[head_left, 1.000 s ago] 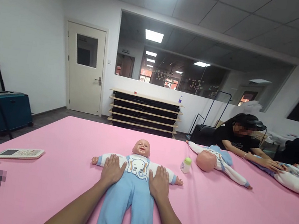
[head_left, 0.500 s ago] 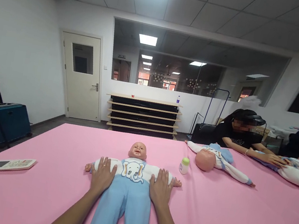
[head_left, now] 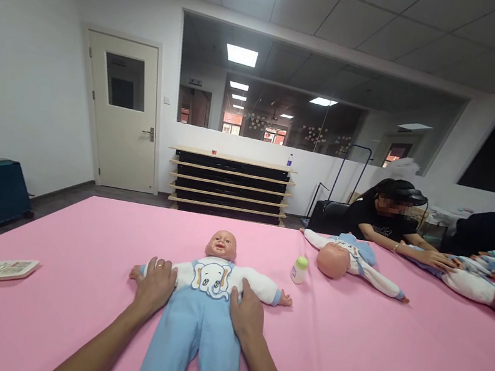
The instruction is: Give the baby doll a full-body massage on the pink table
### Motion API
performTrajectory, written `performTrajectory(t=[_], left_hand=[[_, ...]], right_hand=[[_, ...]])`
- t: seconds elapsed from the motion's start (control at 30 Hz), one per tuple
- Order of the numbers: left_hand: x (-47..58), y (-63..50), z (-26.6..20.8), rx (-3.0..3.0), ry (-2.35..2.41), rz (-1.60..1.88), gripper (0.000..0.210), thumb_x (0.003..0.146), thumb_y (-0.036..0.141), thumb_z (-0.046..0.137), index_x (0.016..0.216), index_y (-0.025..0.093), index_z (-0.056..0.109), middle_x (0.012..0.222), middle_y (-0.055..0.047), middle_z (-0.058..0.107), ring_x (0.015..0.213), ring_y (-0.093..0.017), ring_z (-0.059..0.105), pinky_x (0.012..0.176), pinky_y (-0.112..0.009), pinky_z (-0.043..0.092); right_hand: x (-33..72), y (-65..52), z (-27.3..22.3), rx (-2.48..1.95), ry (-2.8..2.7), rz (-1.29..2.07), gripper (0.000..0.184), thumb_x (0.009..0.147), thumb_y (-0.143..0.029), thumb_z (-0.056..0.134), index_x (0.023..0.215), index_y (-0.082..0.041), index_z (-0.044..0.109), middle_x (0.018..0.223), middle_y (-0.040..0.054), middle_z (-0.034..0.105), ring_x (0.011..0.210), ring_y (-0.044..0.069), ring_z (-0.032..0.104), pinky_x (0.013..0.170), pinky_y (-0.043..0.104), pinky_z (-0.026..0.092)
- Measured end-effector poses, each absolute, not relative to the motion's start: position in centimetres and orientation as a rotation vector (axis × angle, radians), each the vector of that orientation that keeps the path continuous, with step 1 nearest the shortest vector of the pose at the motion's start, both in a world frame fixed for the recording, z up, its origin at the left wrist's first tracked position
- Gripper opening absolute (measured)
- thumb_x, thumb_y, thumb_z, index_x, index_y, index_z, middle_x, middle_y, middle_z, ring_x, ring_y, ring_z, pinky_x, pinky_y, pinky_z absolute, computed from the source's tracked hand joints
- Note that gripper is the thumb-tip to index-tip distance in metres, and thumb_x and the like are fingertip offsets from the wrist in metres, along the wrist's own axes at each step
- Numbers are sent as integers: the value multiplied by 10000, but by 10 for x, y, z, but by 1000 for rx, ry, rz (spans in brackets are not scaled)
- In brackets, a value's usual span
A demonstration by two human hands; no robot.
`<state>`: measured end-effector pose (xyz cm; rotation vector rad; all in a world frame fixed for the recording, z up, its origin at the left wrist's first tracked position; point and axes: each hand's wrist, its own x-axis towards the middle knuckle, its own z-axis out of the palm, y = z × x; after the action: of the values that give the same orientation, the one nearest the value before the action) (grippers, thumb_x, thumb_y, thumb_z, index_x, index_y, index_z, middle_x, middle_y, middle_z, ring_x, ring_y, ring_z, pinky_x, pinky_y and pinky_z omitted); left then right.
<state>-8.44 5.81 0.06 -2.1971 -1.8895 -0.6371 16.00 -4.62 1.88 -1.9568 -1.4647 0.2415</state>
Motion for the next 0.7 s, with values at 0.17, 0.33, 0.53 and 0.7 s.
performTrajectory(t=[0.17, 0.33, 0.53, 0.7], left_hand=[[-111, 72, 5, -2185, -1864, -560, 384, 967, 284, 249, 985, 152, 609, 1078, -159, 591, 1127, -301, 450, 967, -578, 262], [-119, 75, 0, -2137, -1902, -586, 383, 960, 286, 268, 1071, 173, 616, 1185, -154, 578, 1250, -318, 377, 1003, -569, 251], [-113, 57, 7, -1917, -1904, -759, 451, 915, 354, 351, 1251, 110, 529, 1374, -192, 454, 1341, -345, 305, 1090, -505, 242], [-108, 0, 39, -2248, -1962, -859, 467, 902, 410, 327, 1252, 155, 502, 1257, -135, 551, 1175, -277, 513, 957, -385, 428]], right_hand=[[148, -47, 17, -1824, -1649, 294, 599, 954, -432, 310, 1439, -94, 406, 1313, 150, 588, 1212, 261, 555, 1016, 356, 402], [143, -47, 17, -1807, -1585, 227, 516, 947, -413, 324, 1339, -148, 530, 1229, 117, 643, 1137, 244, 590, 958, 334, 429], [157, -44, 18, -2075, -1388, 27, 359, 893, -324, 379, 890, -153, 695, 926, 141, 704, 935, 288, 631, 846, 372, 437], [162, -41, 11, -2065, -1397, -46, 327, 862, -283, 410, 946, -138, 690, 1010, 153, 694, 1009, 281, 609, 890, 353, 411]])
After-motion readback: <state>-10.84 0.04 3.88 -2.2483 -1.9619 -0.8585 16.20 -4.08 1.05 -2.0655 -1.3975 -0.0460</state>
